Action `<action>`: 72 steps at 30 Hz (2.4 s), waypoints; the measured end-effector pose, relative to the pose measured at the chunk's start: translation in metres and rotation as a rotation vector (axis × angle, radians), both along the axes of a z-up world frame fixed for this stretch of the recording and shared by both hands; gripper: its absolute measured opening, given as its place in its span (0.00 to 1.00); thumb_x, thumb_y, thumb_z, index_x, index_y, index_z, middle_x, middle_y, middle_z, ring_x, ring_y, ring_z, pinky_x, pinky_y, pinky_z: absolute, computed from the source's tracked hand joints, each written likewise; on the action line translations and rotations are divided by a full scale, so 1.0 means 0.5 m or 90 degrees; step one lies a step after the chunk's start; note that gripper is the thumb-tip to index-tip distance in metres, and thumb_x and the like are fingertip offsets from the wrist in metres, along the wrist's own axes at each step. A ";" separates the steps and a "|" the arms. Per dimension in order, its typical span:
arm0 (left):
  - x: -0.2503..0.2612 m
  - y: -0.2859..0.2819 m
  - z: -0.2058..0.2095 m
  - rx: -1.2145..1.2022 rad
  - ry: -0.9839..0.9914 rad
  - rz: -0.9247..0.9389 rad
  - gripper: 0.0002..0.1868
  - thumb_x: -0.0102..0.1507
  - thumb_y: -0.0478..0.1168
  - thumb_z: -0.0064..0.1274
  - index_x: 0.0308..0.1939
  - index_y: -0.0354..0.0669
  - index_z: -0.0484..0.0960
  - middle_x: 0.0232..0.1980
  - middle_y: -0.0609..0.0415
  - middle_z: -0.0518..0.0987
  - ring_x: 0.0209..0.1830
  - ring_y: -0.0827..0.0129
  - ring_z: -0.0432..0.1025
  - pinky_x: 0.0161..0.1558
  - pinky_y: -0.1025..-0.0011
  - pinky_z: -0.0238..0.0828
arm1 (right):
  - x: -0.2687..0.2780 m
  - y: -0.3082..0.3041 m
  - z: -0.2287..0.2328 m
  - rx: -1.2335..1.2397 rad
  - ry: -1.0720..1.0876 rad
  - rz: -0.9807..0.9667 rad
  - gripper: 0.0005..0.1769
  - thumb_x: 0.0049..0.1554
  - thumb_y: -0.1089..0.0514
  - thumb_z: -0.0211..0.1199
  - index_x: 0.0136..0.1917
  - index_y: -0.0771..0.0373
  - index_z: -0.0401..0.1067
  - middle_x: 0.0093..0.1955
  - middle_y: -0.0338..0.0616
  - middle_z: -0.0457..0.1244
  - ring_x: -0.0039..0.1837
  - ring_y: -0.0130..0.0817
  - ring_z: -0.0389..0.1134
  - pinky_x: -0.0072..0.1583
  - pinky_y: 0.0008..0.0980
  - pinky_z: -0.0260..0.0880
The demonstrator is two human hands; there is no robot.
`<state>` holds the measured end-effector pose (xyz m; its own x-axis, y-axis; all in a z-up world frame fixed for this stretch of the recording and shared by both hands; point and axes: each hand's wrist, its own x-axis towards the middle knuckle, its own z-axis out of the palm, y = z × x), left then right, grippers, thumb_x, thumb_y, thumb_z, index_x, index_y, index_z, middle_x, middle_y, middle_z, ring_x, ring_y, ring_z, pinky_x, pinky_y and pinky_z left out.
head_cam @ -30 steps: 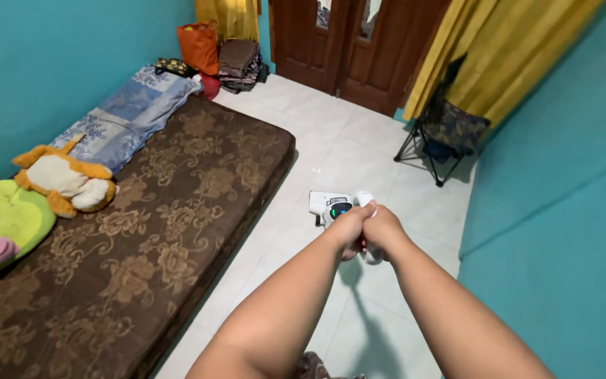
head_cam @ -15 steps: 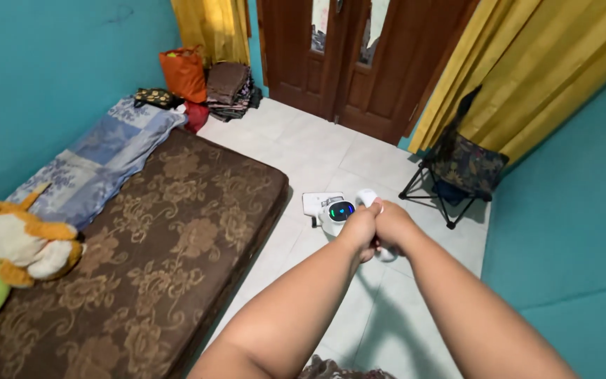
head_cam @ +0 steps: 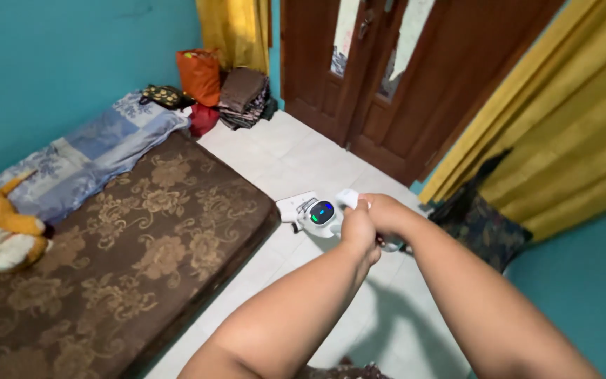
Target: Clean the floor using a vacuum mop.
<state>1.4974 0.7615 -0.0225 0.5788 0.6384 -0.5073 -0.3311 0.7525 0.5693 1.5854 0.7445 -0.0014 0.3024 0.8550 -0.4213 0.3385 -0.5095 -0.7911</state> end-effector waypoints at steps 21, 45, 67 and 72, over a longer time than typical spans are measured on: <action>0.364 0.349 -0.040 -0.027 0.012 0.296 0.21 0.72 0.51 0.36 0.63 0.43 0.65 0.62 0.44 0.74 0.59 0.56 0.72 0.57 0.55 0.70 | 0.324 0.402 0.028 -0.042 -0.116 0.235 0.09 0.57 0.51 0.60 0.47 0.55 0.75 0.35 0.38 0.67 0.33 0.28 0.64 0.36 0.34 0.66; 0.386 1.067 -0.169 0.033 0.127 0.370 0.21 0.71 0.51 0.39 0.63 0.45 0.67 0.58 0.45 0.76 0.56 0.58 0.70 0.55 0.58 0.68 | 0.374 1.161 -0.195 -0.001 0.039 0.252 0.12 0.63 0.54 0.53 0.56 0.54 0.74 0.36 0.40 0.66 0.33 0.28 0.62 0.35 0.34 0.63; 0.383 1.059 -0.126 0.117 0.302 0.157 0.23 0.70 0.54 0.43 0.62 0.44 0.69 0.55 0.45 0.76 0.53 0.58 0.71 0.50 0.57 0.71 | 0.388 1.095 -0.182 0.020 0.184 0.103 0.16 0.66 0.52 0.43 0.56 0.55 0.71 0.47 0.40 0.68 0.46 0.30 0.66 0.48 0.33 0.69; 0.426 0.960 -0.145 0.128 0.265 0.165 0.22 0.70 0.53 0.42 0.59 0.43 0.72 0.53 0.46 0.78 0.48 0.61 0.71 0.42 0.61 0.72 | 0.421 0.973 -0.139 0.006 0.154 0.128 0.16 0.66 0.52 0.46 0.56 0.60 0.72 0.45 0.48 0.67 0.43 0.39 0.65 0.44 0.42 0.67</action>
